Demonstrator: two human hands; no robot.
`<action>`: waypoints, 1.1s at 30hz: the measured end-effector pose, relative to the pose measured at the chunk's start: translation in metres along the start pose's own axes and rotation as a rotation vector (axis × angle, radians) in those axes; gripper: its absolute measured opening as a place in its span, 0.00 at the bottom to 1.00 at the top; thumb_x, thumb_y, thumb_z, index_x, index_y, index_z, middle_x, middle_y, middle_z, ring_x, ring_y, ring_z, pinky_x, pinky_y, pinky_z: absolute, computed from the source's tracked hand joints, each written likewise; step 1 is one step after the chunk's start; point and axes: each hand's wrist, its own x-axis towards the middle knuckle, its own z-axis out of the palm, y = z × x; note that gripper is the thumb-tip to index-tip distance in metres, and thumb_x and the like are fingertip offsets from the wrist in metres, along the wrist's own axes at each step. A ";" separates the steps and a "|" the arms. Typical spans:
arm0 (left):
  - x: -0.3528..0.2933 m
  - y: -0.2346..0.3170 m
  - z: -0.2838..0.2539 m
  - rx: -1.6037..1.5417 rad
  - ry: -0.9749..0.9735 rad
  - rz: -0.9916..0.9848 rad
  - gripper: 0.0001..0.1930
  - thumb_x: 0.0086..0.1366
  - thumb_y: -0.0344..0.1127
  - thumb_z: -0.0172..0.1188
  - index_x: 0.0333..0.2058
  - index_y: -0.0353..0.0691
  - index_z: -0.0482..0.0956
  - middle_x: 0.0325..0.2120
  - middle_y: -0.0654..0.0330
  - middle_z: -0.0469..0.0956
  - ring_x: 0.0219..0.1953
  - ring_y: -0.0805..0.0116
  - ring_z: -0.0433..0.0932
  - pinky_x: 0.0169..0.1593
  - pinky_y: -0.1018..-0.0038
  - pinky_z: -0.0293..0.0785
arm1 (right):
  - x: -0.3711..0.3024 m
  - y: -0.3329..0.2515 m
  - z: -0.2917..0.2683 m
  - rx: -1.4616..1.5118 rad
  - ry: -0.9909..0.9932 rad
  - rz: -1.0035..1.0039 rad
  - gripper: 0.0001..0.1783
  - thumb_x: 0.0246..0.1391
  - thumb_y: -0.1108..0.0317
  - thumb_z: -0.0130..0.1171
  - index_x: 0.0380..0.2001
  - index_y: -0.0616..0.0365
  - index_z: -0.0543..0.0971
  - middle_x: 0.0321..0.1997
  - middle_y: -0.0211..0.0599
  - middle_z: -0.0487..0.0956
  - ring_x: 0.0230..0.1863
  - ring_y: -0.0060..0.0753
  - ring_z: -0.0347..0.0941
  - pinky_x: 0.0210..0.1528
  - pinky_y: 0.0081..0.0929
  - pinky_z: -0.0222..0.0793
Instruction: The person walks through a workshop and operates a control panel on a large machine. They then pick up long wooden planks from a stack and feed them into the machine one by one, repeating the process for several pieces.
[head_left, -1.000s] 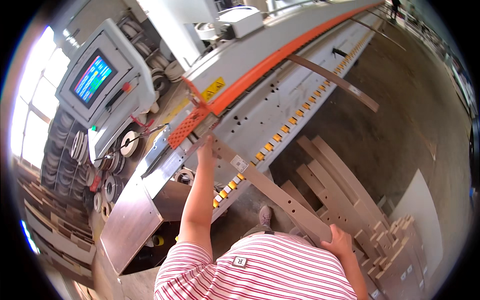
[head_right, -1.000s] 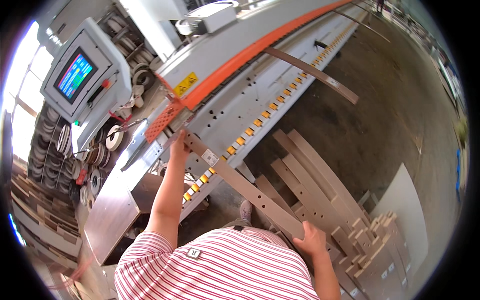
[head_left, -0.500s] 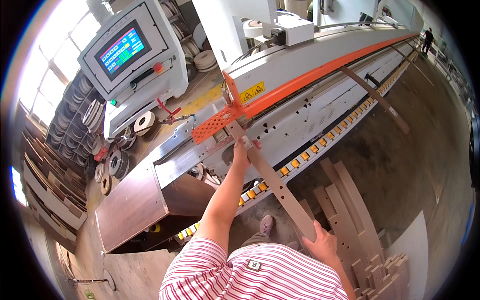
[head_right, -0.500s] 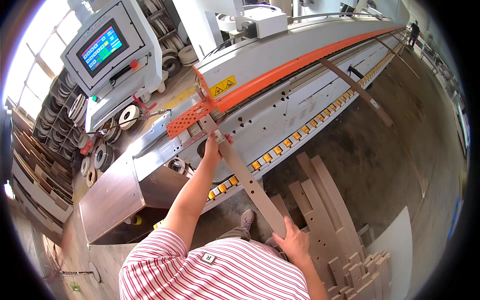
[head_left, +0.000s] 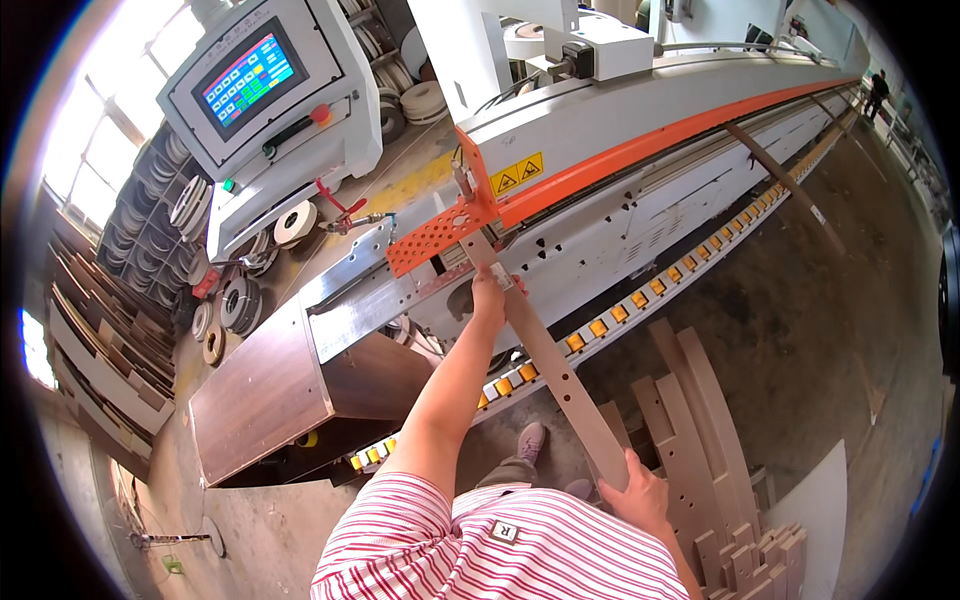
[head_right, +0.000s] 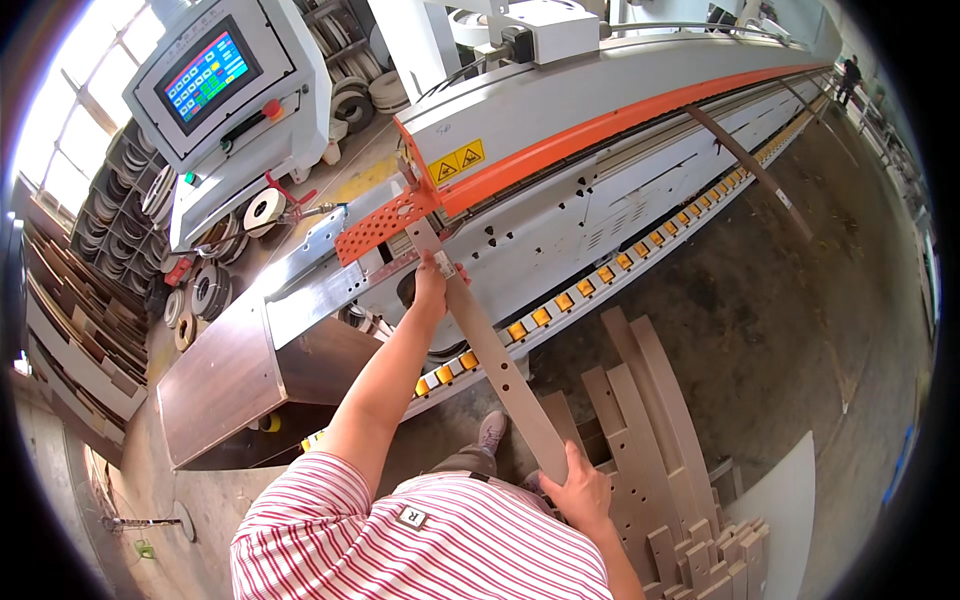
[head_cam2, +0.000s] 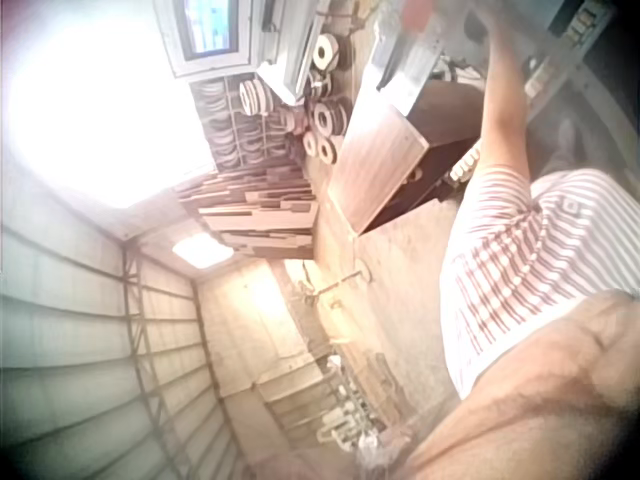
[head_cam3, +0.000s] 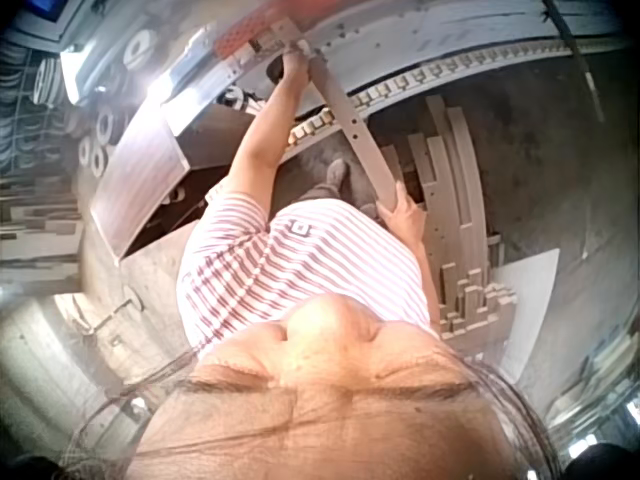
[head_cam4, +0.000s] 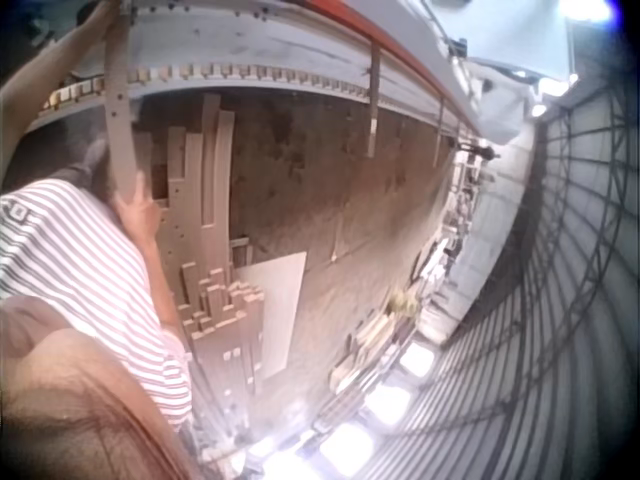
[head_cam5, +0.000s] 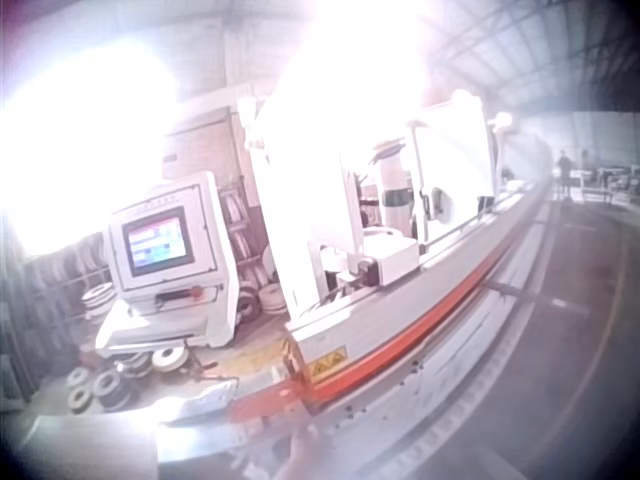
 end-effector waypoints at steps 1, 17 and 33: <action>-0.002 0.000 0.003 0.008 0.010 0.005 0.27 0.75 0.58 0.32 0.48 0.39 0.66 0.27 0.54 0.74 0.25 0.60 0.77 0.29 0.59 0.80 | 0.001 0.001 -0.001 0.003 0.000 0.005 0.39 0.42 0.54 0.70 0.56 0.60 0.69 0.44 0.52 0.82 0.37 0.55 0.81 0.38 0.46 0.78; 0.113 -0.082 0.094 -0.184 -0.363 0.094 0.26 0.71 0.65 0.42 0.43 0.46 0.70 0.28 0.62 0.74 0.30 0.63 0.75 0.34 0.60 0.77 | 0.049 0.060 -0.069 -0.018 0.145 0.084 0.38 0.46 0.55 0.69 0.60 0.52 0.69 0.50 0.52 0.79 0.51 0.51 0.77 0.50 0.45 0.73; -0.098 -0.082 0.021 0.957 -0.719 0.726 0.18 0.72 0.34 0.51 0.56 0.35 0.65 0.43 0.53 0.74 0.45 0.66 0.73 0.51 0.71 0.69 | -0.360 0.224 0.013 -0.389 0.700 1.431 0.31 0.40 0.79 0.60 0.52 0.53 0.69 0.56 0.36 0.66 0.61 0.46 0.63 0.59 0.47 0.60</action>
